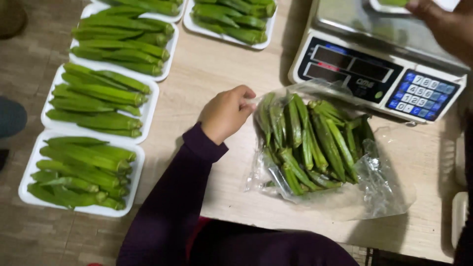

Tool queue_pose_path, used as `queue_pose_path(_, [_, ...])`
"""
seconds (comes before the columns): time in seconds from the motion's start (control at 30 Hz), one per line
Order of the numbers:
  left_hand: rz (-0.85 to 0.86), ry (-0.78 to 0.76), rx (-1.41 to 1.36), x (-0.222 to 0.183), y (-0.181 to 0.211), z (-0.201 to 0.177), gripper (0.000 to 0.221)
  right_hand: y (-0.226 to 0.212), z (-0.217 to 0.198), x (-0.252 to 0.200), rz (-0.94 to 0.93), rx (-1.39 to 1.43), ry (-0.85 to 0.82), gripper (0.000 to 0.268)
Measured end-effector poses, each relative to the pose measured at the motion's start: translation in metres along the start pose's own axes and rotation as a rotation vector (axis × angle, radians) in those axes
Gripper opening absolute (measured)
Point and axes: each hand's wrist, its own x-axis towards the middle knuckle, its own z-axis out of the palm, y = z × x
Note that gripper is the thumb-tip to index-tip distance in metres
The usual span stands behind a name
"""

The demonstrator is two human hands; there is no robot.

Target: Weighing trays of okra on a digital scale and transferring them into plastic bags for packaging.

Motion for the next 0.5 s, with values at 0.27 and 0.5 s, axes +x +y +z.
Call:
queue_pose_path(0.27, [0.038, 0.032, 0.072, -0.003, 0.007, -0.001, 0.007, -0.245, 0.024, -0.058, -0.371, -0.394, -0.209, 0.023])
queue_pose_path(0.5, [0.003, 0.091, 0.081, -0.005, 0.01, 0.002, 0.007, -0.299, 0.075, -0.092, -0.449, -0.597, -0.238, 0.041])
